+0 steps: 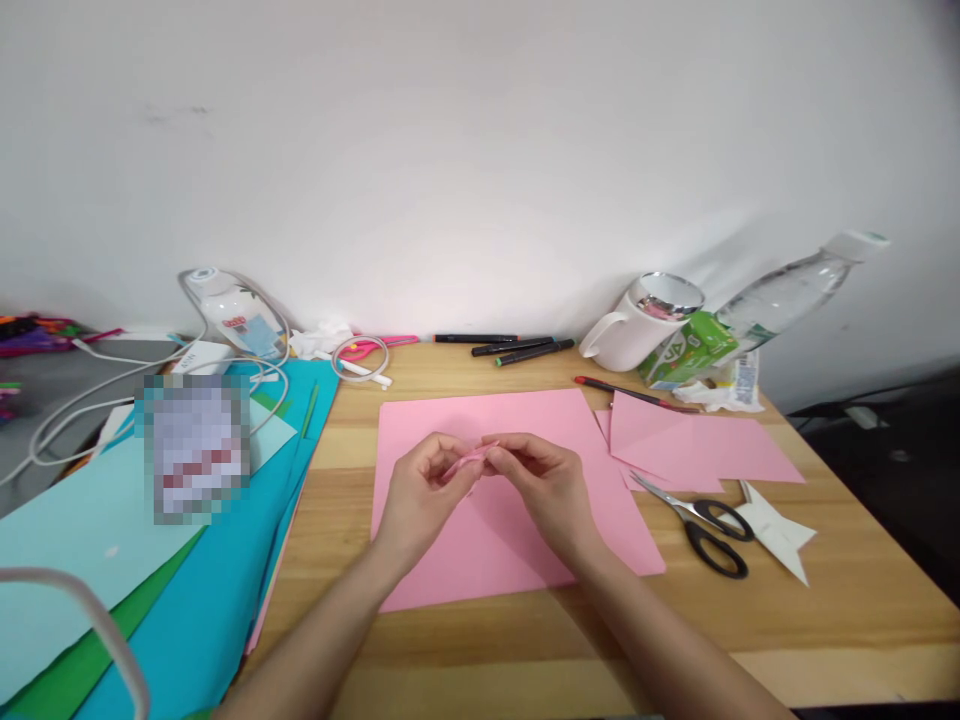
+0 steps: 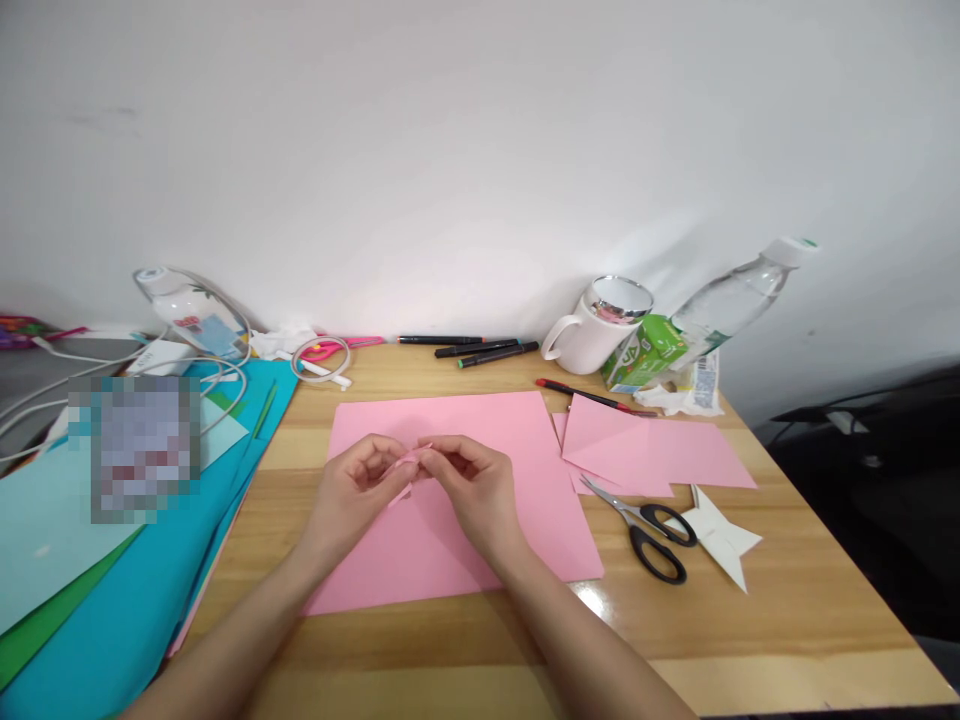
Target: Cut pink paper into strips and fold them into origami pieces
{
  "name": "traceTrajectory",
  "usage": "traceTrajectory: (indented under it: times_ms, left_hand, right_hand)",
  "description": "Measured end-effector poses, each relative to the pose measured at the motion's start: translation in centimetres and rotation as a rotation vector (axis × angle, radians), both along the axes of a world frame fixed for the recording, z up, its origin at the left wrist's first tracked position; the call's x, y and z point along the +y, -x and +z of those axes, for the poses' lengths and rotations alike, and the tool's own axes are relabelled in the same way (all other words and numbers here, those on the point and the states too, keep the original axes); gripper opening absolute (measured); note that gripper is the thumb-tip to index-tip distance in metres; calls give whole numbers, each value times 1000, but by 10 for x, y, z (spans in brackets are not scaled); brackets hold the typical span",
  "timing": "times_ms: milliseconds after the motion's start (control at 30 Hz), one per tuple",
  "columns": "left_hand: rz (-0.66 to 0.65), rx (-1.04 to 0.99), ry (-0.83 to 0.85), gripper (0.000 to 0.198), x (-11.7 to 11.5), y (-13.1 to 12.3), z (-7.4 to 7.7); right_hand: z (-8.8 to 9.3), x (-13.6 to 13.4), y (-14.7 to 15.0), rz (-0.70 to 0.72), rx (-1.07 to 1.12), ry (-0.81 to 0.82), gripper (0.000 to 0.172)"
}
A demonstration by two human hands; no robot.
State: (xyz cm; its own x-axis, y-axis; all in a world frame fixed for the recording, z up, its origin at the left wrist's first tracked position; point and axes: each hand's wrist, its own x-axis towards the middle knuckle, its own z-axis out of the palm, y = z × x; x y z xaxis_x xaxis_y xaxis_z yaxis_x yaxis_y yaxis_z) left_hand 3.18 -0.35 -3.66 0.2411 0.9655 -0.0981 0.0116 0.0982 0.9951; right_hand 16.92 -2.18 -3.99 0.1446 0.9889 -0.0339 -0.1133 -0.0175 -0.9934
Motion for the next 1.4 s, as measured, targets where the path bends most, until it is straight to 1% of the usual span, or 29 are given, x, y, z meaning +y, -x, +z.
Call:
traceTrajectory:
  times_ms: [133,267,433,500,633,700,800,933,1033,1100,1167,1267,1333,1400]
  left_hand:
    - [34,16,-43,13,-1,-1,1]
    - [70,80,-102,10,-2,-2,2]
    - [92,109,-132,10,-5,-3,3]
    - [85,141,-156,10,-6,-3,3]
    - [62,240,-215,13,-6,-1,2]
    - [49,250,-218,15,-7,0,0]
    - [25,199,-157,15,-8,0,-1]
    - [-1,104,-21,16,-8,-1,1]
    - [-39,48,76,19,-4,-1,1]
    - [-66,26,113,22,-1,-1,-1]
    - [-93,-2,118,28,1,-1,-3]
    - [-92,-1,56,38,1,-2,-4]
    - [-48,21,-10,35,0,-3,-4]
    - [-2,37,-66,24,-1,-3,-4]
  right_hand:
    - [-2,2,-2,-10,22,-1,10]
    - [-6,2,-1,-3,72,4,11]
    - [-5,1,0,30,105,-16,10]
    - [-4,1,0,31,105,-22,10]
    - [-7,3,-2,-19,94,-2,7]
    - [-9,4,-3,-27,96,6,8]
    - [-11,3,-2,-31,100,17,9]
    - [-9,2,-1,-13,122,15,9]
    - [-7,3,-2,72,120,34,16]
    - [-6,5,-4,113,97,66,19]
    - [-7,7,-6,82,82,92,19]
    - [-11,9,-8,-55,126,114,20]
    - [-14,9,-9,-133,181,117,22]
    - [-16,9,-9,-148,219,114,23]
